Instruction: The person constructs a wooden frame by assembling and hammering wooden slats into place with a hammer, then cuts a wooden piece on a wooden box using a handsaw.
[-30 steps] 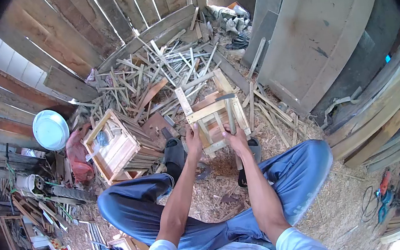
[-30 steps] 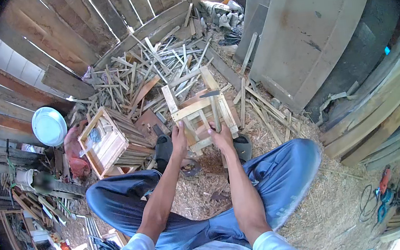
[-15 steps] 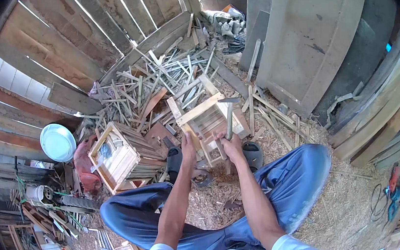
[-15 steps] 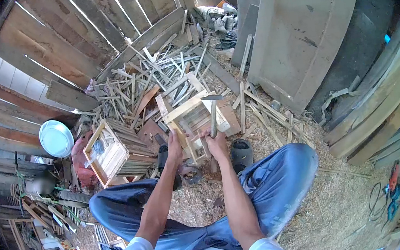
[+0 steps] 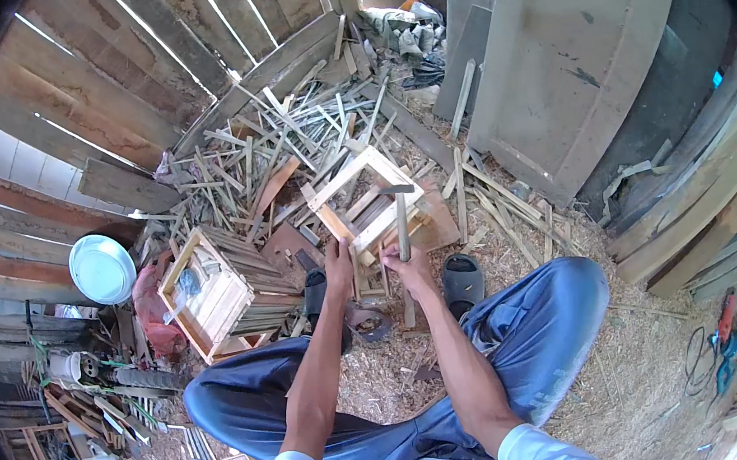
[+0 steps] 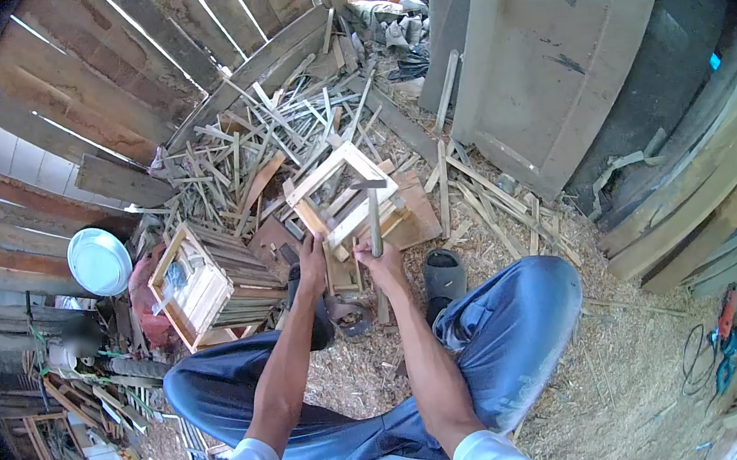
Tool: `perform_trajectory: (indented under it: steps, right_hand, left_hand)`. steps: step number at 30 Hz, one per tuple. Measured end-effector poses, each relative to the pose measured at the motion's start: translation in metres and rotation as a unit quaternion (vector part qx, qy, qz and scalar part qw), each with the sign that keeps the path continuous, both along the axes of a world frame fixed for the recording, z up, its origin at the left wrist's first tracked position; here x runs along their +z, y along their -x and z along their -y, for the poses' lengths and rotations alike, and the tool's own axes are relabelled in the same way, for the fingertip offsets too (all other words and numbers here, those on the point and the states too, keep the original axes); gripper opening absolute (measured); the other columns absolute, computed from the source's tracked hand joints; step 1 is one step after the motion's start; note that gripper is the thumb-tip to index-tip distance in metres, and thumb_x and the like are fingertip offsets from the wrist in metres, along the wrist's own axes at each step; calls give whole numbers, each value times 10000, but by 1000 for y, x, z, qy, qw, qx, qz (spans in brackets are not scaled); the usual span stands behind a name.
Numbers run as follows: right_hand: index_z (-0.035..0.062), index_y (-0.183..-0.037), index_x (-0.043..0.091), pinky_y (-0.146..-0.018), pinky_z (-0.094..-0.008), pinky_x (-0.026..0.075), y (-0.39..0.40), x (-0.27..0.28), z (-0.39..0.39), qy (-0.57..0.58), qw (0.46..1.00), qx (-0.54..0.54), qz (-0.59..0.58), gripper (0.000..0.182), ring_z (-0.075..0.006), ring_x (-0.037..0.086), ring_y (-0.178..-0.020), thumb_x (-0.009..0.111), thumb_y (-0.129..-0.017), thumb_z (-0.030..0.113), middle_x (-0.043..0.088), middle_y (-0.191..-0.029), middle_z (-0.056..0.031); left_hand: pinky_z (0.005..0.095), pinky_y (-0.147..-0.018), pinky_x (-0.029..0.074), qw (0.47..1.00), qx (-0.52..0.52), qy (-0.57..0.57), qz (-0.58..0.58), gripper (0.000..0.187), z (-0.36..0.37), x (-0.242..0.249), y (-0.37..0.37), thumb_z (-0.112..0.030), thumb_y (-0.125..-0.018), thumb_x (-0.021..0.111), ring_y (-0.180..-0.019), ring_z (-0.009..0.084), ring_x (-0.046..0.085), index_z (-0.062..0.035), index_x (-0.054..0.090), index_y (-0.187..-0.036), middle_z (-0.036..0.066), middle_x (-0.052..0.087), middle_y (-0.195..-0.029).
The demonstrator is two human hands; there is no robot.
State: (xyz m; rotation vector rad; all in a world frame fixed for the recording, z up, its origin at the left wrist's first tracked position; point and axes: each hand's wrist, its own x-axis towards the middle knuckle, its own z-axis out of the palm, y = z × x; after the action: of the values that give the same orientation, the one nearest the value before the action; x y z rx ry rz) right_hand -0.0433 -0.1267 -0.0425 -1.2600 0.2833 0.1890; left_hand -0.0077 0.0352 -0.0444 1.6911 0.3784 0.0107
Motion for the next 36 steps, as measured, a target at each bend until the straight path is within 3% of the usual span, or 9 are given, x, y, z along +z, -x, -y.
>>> perform_trajectory:
  steps: [7,8,13,15,17,21,24,28,36]
  right_hand:
    - [9,-969,605,-804,-287,494,9,-12,-7,-14,999,-18,-35,248,-170,611,-868,656,-749,-93,641,-969,-88]
    - [7,-984,605,-815,-290,492,12,-7,-6,-20,999,-27,-38,263,-178,612,-892,656,-747,-95,642,-979,-93]
    - [-33,-1150,567,-889,-326,477,23,28,7,24,997,-11,-74,420,-213,599,-1006,658,-744,-87,625,-1105,-138]
    - [-43,-1214,531,-908,-328,468,22,30,8,15,999,-4,-41,488,-224,574,-1065,662,-745,-78,587,-1182,-165]
    - [-51,-1234,510,-923,-328,461,27,57,8,-51,998,28,-16,510,-235,549,-1115,664,-748,-71,561,-1216,-180]
    - [-54,-1227,503,-921,-330,465,26,90,13,35,997,57,49,519,-231,555,-1099,660,-733,-90,572,-1190,-174]
    - [-31,-1189,534,-893,-312,474,31,110,14,60,990,74,103,490,-204,583,-1039,664,-721,-95,613,-1104,-132]
    - [-16,-1127,566,-865,-297,487,41,153,11,126,971,56,197,418,-175,611,-961,653,-728,-103,645,-1008,-89]
    - [-20,-1056,601,-809,-303,511,30,281,20,260,897,150,324,291,-169,636,-914,650,-771,-54,668,-986,-104]
  left_hand:
    - [325,-664,465,986,158,8,-44,374,18,-20,43,-295,-983,415,-676,189,565,46,568,-992,109,621,-813]
    - [328,-711,481,981,85,109,-136,332,14,-17,50,-279,-989,402,-798,183,590,2,564,-1061,85,613,-925]
    - [263,-651,486,986,-9,132,-102,342,6,-3,50,-285,-992,411,-711,139,591,18,560,-1048,54,622,-832]
    - [250,-663,480,998,-55,-12,-39,325,-5,-11,43,-281,-984,451,-737,115,586,16,571,-1040,47,632,-852]
    - [255,-692,477,997,-60,0,-43,326,-4,56,57,-275,-972,489,-786,101,577,14,583,-1090,45,640,-891]
    - [283,-731,479,991,-130,10,-28,365,-22,113,64,-262,-962,518,-786,123,570,-3,559,-1216,42,630,-922]
    - [332,-810,521,958,-143,221,-113,324,-31,137,71,-213,-961,518,-935,202,611,15,546,-1190,87,600,-1056]
    - [375,-924,524,925,-131,345,-95,282,-32,163,76,-197,-978,468,-983,258,607,47,514,-1114,122,551,-1111]
    - [300,-952,523,872,-165,456,-71,233,-27,228,64,-111,-950,508,-989,240,596,74,499,-1093,150,537,-1115]
